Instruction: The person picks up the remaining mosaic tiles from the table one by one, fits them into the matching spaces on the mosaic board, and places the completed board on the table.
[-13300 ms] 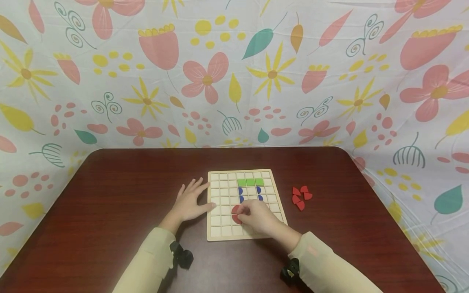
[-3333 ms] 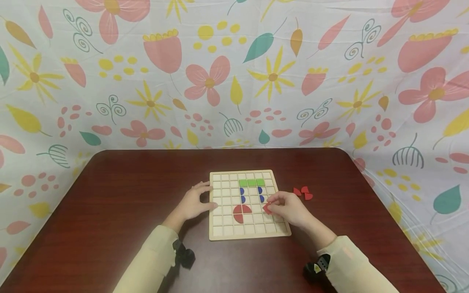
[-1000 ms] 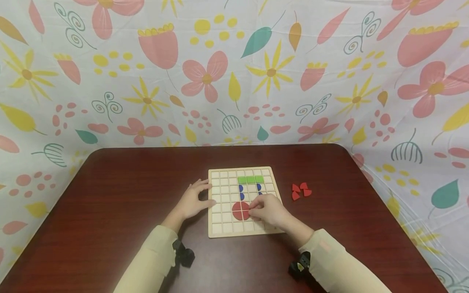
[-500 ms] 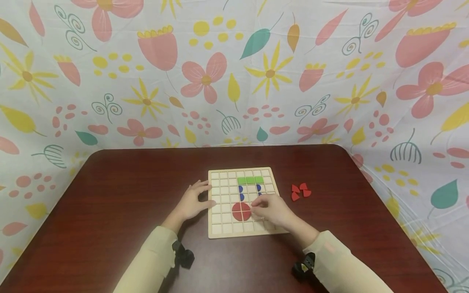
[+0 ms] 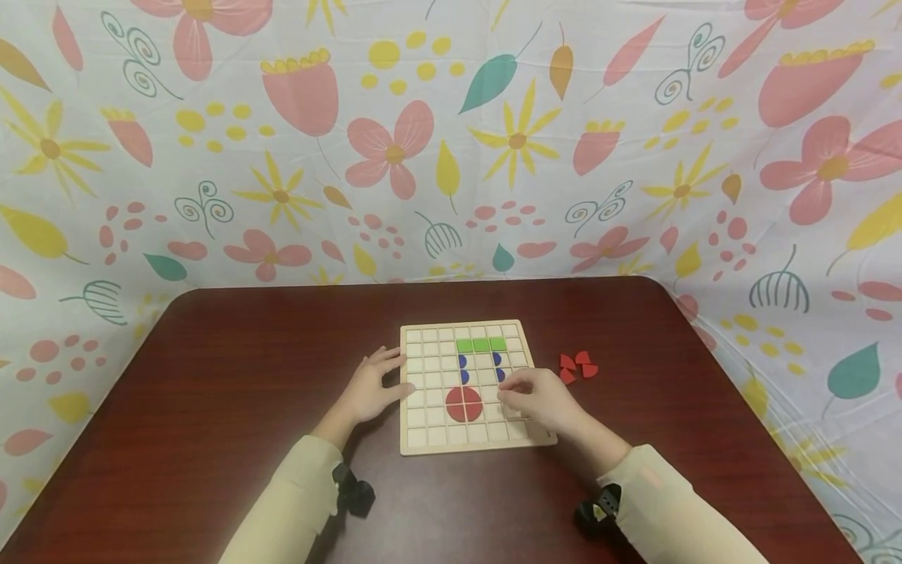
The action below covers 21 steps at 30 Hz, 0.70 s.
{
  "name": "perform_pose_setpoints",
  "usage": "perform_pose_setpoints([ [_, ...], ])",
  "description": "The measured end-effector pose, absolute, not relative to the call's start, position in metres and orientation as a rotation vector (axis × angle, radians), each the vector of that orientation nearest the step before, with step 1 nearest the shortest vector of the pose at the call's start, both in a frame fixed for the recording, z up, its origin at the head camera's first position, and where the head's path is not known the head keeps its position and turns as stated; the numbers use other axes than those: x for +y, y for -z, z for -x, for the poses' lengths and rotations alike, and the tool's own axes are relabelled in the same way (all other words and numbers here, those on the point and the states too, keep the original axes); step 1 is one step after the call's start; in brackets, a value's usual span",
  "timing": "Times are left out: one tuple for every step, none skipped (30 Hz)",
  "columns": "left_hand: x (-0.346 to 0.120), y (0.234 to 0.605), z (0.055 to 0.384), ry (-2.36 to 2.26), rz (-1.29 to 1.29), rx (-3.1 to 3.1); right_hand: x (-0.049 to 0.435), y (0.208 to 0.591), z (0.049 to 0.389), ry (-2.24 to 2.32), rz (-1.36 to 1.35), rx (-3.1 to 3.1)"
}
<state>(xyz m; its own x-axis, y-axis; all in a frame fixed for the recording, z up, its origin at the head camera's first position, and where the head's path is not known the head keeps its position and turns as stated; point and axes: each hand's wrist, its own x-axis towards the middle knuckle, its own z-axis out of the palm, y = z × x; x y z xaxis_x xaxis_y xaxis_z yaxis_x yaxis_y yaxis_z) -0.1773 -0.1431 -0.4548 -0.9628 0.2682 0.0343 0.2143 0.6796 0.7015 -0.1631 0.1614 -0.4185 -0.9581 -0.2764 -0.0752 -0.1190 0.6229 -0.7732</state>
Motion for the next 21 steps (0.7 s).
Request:
perform_pose_setpoints([
  [-0.143,0.455,0.177,-1.160,-0.403,2.815,0.163,0.418,0.163,1.247,0.324,2.659],
  [-0.143,0.455,0.177,-1.159,-0.401,2.817,0.165,0.418,0.163,1.249,0.321,2.658],
  [-0.143,0.455,0.177,-1.159,-0.401,2.818,0.167,0.418,0.164,1.257,0.306,2.653],
  [-0.143,0.454,0.177,-1.159,-0.402,2.820,0.168,0.418,0.164,1.257,0.296,2.659],
  [-0.143,0.454,0.177,-1.157,-0.401,2.822,0.170,0.418,0.164,1.261,0.283,2.660],
  [-0.143,0.454,0.177,-1.156,-0.402,2.824,0.173,0.418,0.165,1.260,0.281,2.662],
  [-0.143,0.454,0.177,-1.156,-0.402,2.825,0.175,0.418,0.165,1.263,0.266,2.663],
  [-0.142,0.453,0.177,-1.157,-0.400,2.825,0.177,0.418,0.165,1.267,0.251,2.661],
  [-0.142,0.454,0.177,-1.158,-0.397,2.826,0.179,0.418,0.166,1.273,0.234,2.661],
  [-0.142,0.454,0.177,-1.161,-0.394,2.827,0.182,0.417,0.166,1.272,0.238,2.663],
  [-0.142,0.454,0.178,-1.161,-0.391,2.828,0.184,0.417,0.167,1.276,0.235,2.659],
  [-0.142,0.454,0.178,-1.161,-0.390,2.829,0.187,0.417,0.167,1.279,0.234,2.656],
  [-0.142,0.455,0.178,-1.159,-0.388,2.831,0.189,0.417,0.168,1.287,0.220,2.650],
  [-0.142,0.455,0.179,-1.155,-0.386,2.832,0.192,0.417,0.168,1.291,0.213,2.649],
  [-0.142,0.456,0.179,-1.151,-0.386,2.833,0.195,0.417,0.169,1.287,0.214,2.651],
  [-0.142,0.456,0.179,-1.146,-0.387,2.835,0.198,0.417,0.169,1.282,0.210,2.654],
  [-0.142,0.456,0.179,-1.141,-0.394,2.841,0.201,0.417,0.169,1.280,0.197,2.657],
  [-0.142,0.457,0.179,-1.139,-0.401,2.846,0.203,0.417,0.170,1.276,0.193,2.662],
  [-0.142,0.457,0.179,-1.135,-0.400,2.847,0.206,0.417,0.170,1.273,0.183,2.667],
  [-0.142,0.457,0.179,-1.133,-0.402,2.850,0.209,0.417,0.171,1.263,0.180,2.678],
  [-0.142,0.458,0.179,-1.133,-0.403,2.852,0.212,0.417,0.171,1.256,0.176,2.688],
])
